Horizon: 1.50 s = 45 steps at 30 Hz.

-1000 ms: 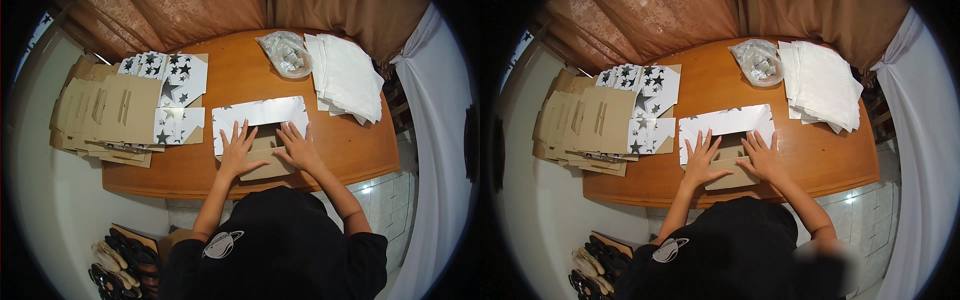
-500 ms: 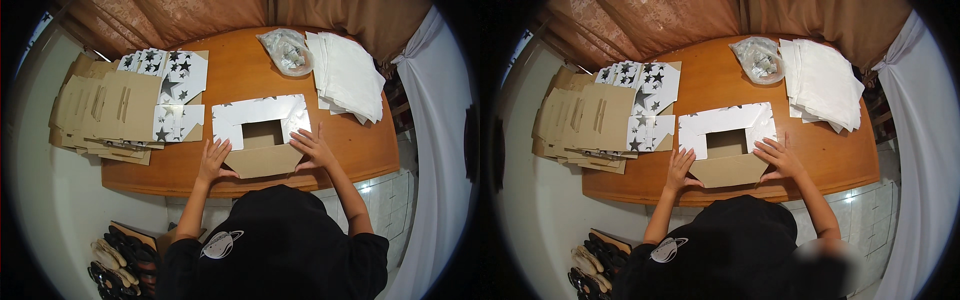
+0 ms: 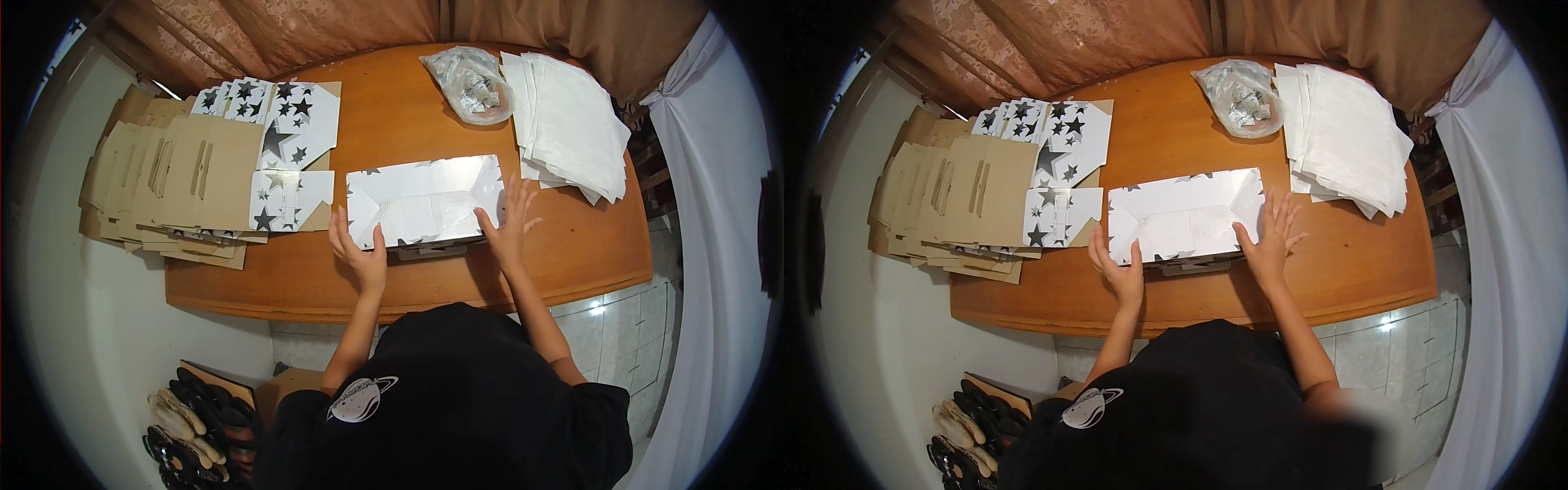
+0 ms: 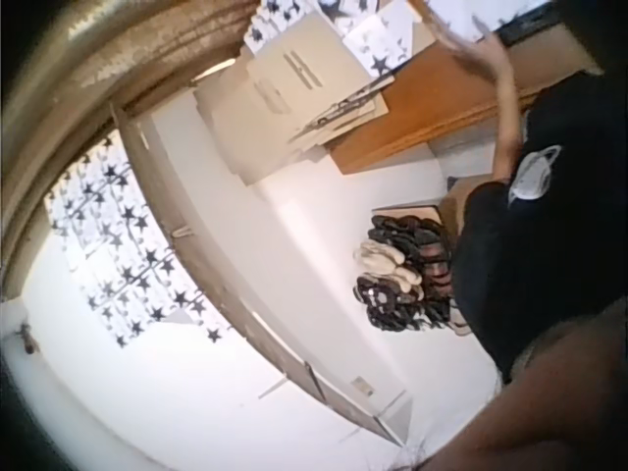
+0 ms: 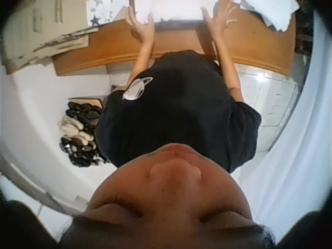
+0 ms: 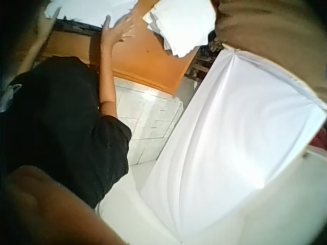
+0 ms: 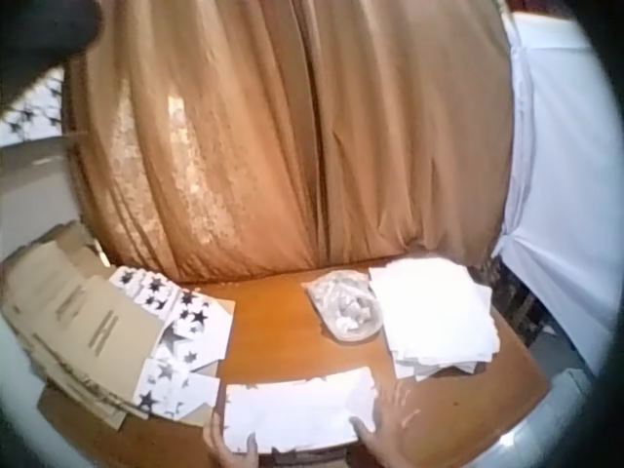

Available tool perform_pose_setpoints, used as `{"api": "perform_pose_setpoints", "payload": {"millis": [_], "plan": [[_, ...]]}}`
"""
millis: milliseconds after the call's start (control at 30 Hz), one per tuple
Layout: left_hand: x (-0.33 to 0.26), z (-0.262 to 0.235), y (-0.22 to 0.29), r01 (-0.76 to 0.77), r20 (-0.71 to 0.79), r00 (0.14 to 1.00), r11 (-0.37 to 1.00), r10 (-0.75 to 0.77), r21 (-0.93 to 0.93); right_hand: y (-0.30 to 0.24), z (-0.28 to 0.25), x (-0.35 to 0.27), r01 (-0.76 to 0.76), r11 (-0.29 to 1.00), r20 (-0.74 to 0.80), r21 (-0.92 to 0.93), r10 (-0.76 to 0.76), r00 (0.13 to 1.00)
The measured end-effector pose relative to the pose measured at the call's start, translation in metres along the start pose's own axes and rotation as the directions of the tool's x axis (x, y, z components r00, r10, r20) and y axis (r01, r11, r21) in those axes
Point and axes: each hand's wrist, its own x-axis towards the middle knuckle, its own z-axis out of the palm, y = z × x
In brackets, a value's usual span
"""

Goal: Assemble cardboard shoe boxes and place them on a shelf.

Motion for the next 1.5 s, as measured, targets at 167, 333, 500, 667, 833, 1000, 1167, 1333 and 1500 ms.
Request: {"api": "perform_pose_setpoints", "payload": {"millis": [167, 333, 500, 667, 833, 1000, 1167, 1333, 1500], "plan": [[0.005, -0.004, -0.004, 0.051, 0.017, 0.999, 0.999, -0.051, 0.016, -0.002, -0.004, 0.004, -0.152, 0.987, 0.124, 0.053, 0.144, 0.982], [0.007, -0.001, -0.004, 0.128, 0.077, 0.990, 0.978, -0.117, -0.166, -0.005, -0.005, 0.004, -0.182, 0.983, 0.133, -0.004, 0.181, 0.974], [0.005, -0.002, -0.012, 0.099, 0.094, 0.991, 0.994, -0.094, -0.048, -0.008, -0.005, 0.003, -0.157, 0.987, 0.144, -0.043, 0.162, 0.976], [-0.011, -0.014, -0.028, 0.269, 0.165, 0.963, 0.827, -0.215, -0.494, 0.031, -0.001, -0.023, 0.001, 0.925, 0.036, 0.381, -0.016, 0.999], [-0.030, -0.031, -0.046, 0.124, 0.220, 0.975, 0.917, -0.041, -0.378, 0.038, -0.003, -0.055, -0.050, 0.820, 0.071, 0.570, 0.012, 0.997], [-0.005, -0.035, -0.022, 0.006, 0.179, 0.979, 0.866, 0.096, -0.500, 0.018, -0.015, -0.016, 0.189, 0.698, -0.145, 0.691, -0.123, 0.982], [0.049, -0.032, -0.009, -0.303, 0.241, 0.900, 0.919, 0.363, -0.251, -0.015, -0.035, 0.063, 0.107, 0.677, -0.081, 0.728, -0.070, 0.994], [0.095, 0.007, -0.012, -0.377, 0.298, 0.874, 0.922, 0.385, -0.084, 0.012, 0.006, 0.120, 0.051, 0.855, 0.075, 0.516, -0.104, 0.992], [0.117, 0.013, -0.017, -0.583, 0.322, 0.803, 0.771, 0.501, 0.255, -0.015, 0.007, 0.093, 0.231, 0.919, -0.301, 0.318, -0.133, 0.944]]}}
